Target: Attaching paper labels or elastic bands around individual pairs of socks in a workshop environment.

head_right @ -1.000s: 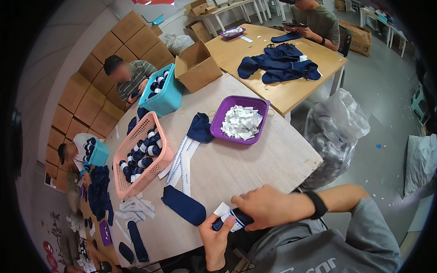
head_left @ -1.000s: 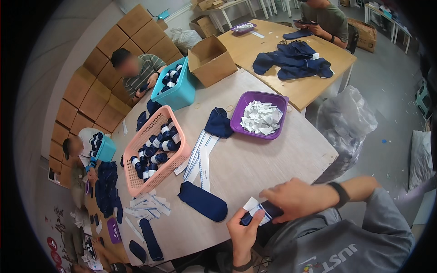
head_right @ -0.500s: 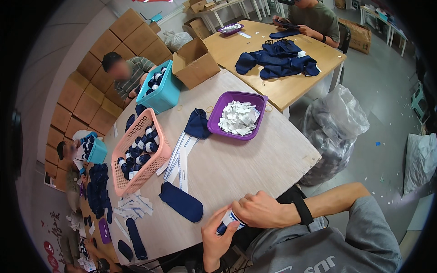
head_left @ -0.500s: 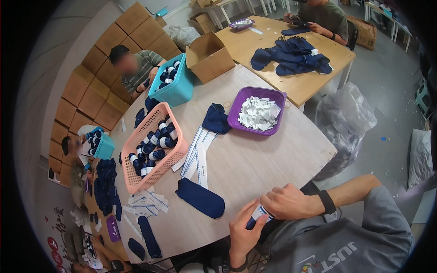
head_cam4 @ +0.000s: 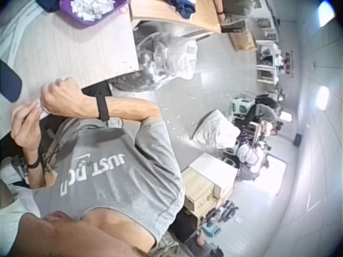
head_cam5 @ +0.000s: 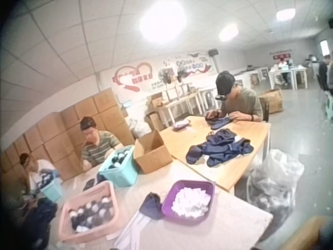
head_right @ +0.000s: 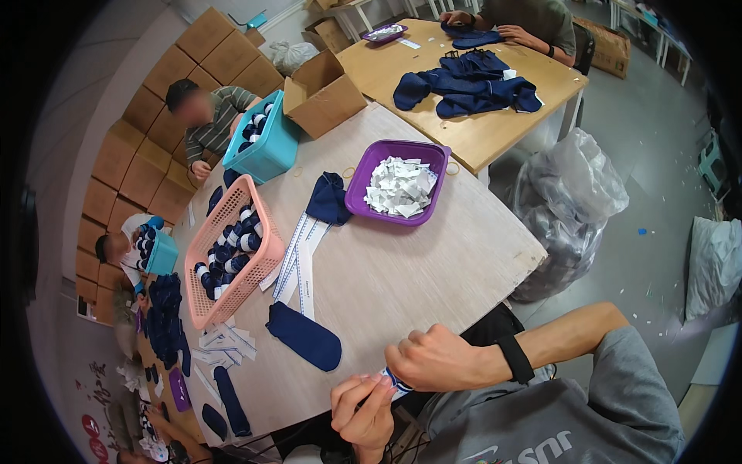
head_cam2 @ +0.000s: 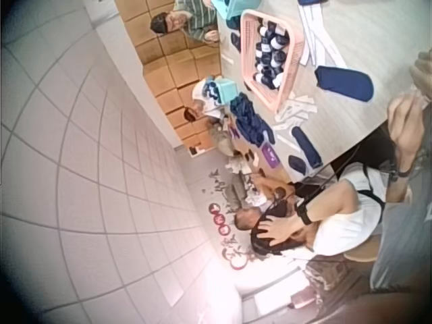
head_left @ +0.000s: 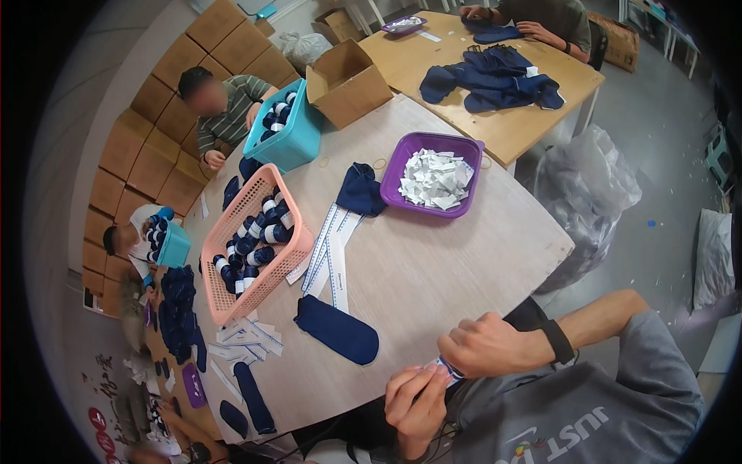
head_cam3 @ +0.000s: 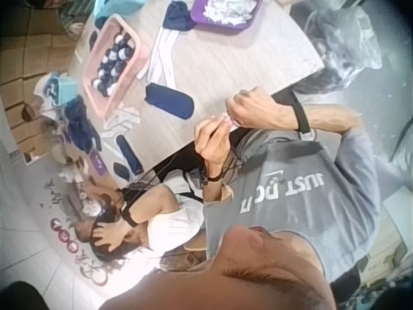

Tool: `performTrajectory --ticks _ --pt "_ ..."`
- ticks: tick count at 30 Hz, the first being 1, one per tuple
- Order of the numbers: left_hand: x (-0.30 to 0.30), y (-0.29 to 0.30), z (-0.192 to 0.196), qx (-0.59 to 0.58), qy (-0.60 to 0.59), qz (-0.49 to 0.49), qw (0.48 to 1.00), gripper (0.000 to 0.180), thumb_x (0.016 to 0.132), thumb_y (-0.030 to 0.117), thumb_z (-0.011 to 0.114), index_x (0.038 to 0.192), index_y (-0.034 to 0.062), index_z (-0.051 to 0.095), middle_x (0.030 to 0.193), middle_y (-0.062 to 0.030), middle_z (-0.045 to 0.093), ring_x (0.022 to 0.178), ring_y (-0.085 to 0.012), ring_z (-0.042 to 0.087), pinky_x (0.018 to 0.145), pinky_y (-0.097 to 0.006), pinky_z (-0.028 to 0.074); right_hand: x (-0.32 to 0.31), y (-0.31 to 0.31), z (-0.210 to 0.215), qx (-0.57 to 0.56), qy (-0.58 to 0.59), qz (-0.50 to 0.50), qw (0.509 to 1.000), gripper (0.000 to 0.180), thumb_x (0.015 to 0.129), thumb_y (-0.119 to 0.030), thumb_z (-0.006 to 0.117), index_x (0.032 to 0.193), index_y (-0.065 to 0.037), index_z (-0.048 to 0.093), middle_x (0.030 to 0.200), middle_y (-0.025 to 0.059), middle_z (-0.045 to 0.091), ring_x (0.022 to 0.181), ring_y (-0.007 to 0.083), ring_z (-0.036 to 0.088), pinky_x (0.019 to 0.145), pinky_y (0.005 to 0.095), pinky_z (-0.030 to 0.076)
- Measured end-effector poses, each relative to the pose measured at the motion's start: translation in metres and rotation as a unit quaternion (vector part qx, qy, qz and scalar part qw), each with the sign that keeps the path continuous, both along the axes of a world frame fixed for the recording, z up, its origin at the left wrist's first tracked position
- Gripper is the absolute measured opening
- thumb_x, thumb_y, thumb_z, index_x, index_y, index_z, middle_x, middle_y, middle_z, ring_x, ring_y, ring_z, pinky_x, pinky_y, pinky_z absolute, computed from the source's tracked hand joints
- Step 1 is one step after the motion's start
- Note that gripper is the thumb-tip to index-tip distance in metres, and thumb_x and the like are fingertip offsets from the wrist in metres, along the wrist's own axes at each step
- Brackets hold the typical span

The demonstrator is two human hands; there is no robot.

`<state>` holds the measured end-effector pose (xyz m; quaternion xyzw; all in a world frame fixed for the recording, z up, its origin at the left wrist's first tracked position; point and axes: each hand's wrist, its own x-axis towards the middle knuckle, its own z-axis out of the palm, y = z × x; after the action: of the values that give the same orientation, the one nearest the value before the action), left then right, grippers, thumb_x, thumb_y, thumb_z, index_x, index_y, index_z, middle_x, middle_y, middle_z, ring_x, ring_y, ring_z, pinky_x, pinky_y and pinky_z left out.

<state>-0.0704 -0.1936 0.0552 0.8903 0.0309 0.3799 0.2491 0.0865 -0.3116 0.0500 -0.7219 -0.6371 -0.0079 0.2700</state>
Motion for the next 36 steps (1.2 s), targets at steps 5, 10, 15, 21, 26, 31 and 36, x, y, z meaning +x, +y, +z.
performTrajectory --ticks 5,10,15,21,26,31,36 --pt "-0.007 -0.007 0.000 -0.089 -0.032 0.011 0.995 0.016 0.080 0.007 0.084 0.094 0.0032 0.082 0.092 -0.0052 0.073 0.088 -0.0254 0.066 0.077 -0.037 0.058 -0.006 -0.004 0.005 -0.021 0.008 0.016 1.000 0.021 0.080 -0.016 0.068 0.075 -0.005 0.051 0.061 0.0059 0.056 0.055 0.0229 0.061 0.043 0.0382 0.048" --pt "-0.007 -0.009 0.019 -0.159 0.013 0.012 0.987 0.018 0.076 0.004 0.087 0.093 0.0034 0.082 0.091 -0.0047 0.073 0.086 -0.0235 0.067 0.076 -0.035 0.058 -0.006 -0.006 0.004 0.012 -0.003 0.014 1.000 0.021 0.079 -0.015 0.068 0.074 -0.005 0.049 0.060 0.0051 0.054 0.053 0.0214 0.060 0.041 0.0366 0.046" --pt "-0.012 -0.010 0.013 -0.100 -0.010 0.017 0.995 0.017 0.077 0.004 0.086 0.093 0.0032 0.082 0.091 -0.0052 0.073 0.086 -0.0233 0.067 0.076 -0.035 0.058 -0.007 -0.006 0.012 0.032 -0.008 0.021 0.999 0.025 0.085 -0.017 0.068 0.074 -0.004 0.050 0.056 0.0073 0.056 0.052 0.0212 0.062 0.041 0.0337 0.047" --pt "-0.010 -0.016 0.016 -0.166 -0.015 0.054 0.985 0.013 0.080 0.005 0.084 0.093 0.0037 0.082 0.091 -0.0065 0.073 0.085 -0.0232 0.067 0.075 -0.033 0.056 -0.008 -0.007 0.010 0.031 -0.013 0.021 0.999 0.023 0.080 -0.016 0.068 0.074 -0.006 0.048 0.060 0.0040 0.052 0.052 0.0201 0.058 0.041 0.0341 0.046" --pt "-0.001 -0.015 0.030 -0.220 0.073 0.075 0.970 0.013 0.083 0.006 0.083 0.096 0.0020 0.080 0.097 -0.0091 0.074 0.086 -0.0241 0.068 0.077 -0.033 0.055 0.000 -0.007 0.007 0.032 -0.032 0.021 0.999 0.025 0.086 -0.019 0.067 0.075 -0.005 0.050 0.058 0.0064 0.056 0.054 0.0199 0.063 0.042 0.0331 0.048" --pt "0.003 -0.002 0.032 -0.117 0.115 0.032 0.986 0.014 0.085 0.008 0.082 0.096 0.0014 0.079 0.101 -0.0112 0.077 0.089 -0.0247 0.072 0.078 -0.034 0.056 0.003 -0.008 0.000 0.037 -0.042 0.023 0.998 0.025 0.086 -0.019 0.067 0.075 -0.005 0.050 0.059 0.0062 0.056 0.053 0.0194 0.062 0.042 0.0327 0.048" --pt "0.000 0.006 0.026 -0.257 0.185 -0.010 0.949 0.022 0.088 0.012 0.081 0.105 -0.0010 0.076 0.104 -0.0146 0.077 0.098 -0.0324 0.075 0.085 -0.037 0.058 0.001 -0.009 -0.004 0.025 -0.070 0.022 0.997 0.025 0.085 -0.019 0.068 0.075 -0.005 0.050 0.059 0.0065 0.056 0.054 0.0193 0.062 0.042 0.0327 0.049"
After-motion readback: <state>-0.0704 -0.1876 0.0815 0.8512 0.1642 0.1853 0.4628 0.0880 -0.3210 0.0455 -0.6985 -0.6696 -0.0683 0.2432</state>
